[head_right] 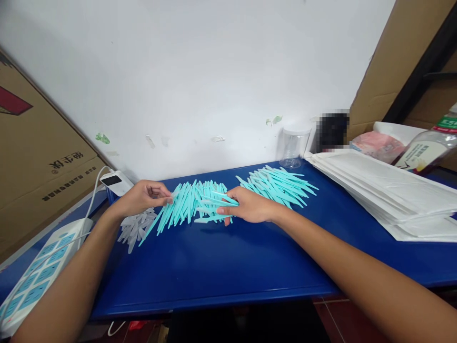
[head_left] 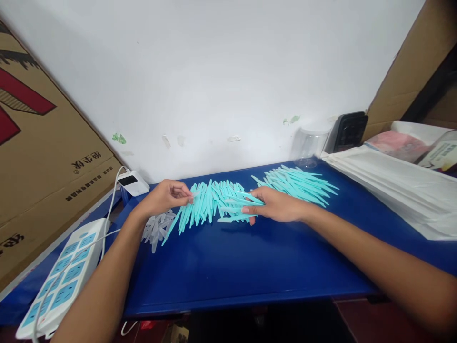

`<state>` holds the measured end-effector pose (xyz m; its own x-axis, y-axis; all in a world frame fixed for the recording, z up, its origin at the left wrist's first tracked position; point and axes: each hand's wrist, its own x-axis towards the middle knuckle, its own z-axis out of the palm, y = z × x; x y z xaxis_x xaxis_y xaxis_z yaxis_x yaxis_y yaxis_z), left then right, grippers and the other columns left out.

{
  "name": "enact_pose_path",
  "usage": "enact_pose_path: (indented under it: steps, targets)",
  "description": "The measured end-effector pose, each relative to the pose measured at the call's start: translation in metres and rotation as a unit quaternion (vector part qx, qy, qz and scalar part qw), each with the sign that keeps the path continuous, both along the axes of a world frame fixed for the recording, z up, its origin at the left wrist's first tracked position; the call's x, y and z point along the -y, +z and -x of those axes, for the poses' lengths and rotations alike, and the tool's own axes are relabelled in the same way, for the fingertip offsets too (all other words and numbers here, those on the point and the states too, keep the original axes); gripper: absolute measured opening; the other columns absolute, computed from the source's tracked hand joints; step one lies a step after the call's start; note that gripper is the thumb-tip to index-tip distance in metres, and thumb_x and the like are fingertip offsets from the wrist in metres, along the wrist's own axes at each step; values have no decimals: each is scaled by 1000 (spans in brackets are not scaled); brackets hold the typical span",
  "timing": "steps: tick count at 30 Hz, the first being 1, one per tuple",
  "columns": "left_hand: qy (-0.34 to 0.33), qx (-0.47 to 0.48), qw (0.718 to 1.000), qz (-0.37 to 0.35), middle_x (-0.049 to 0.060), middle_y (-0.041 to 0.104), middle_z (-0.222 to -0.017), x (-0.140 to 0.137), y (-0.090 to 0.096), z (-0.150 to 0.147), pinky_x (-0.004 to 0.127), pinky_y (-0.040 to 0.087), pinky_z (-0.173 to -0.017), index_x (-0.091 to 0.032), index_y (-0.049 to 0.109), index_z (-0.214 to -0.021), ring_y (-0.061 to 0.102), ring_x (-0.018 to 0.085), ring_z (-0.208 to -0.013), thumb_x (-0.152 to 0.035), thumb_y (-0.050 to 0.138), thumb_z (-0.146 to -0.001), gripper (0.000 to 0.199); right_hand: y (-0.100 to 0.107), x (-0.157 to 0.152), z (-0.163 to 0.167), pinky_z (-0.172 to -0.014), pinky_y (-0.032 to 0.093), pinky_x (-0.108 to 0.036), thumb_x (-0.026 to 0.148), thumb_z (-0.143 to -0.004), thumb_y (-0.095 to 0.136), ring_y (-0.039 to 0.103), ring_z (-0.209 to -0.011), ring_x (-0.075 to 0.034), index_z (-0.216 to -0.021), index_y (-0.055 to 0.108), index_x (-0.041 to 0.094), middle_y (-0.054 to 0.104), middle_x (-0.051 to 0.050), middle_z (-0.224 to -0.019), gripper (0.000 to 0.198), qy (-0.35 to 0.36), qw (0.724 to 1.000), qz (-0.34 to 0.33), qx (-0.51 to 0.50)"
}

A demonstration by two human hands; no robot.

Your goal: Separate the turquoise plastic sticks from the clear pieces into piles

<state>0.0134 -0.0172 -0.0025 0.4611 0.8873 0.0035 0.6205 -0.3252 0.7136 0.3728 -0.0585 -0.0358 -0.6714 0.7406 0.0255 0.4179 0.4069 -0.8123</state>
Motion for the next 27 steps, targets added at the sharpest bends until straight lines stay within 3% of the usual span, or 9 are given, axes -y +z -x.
enact_pose_path:
  steps: [9,18,27]
  targets:
    - [-135,-25,989,61,5,78,-80,32,5,-44,26,54,-68,-18,77,-87,70,17,-73,-34,77,-89,16,-1,8,6,-62,33,-29,63,-94,64,44,-63,-14,-77,79,17,66,-3,-73,51,72,996,51,-3]
    - [-161,-45,985,32,3,76,-79,38,9,-52,26,53,-67,-20,79,-90,68,15,-70,-36,76,-90,16,2,11,7,-59,31,-29,61,-92,68,41,-61,-13,-76,73,16,64,-1,-68,48,91,993,79,2]
    - [-143,-53,986,67,6,79,-82,41,9,-52,31,58,-72,-21,81,-89,73,21,-76,-36,78,-85,16,6,10,3,-59,32,-30,58,-95,65,40,-58,-13,-76,76,16,65,0,-68,47,91,993,67,31]
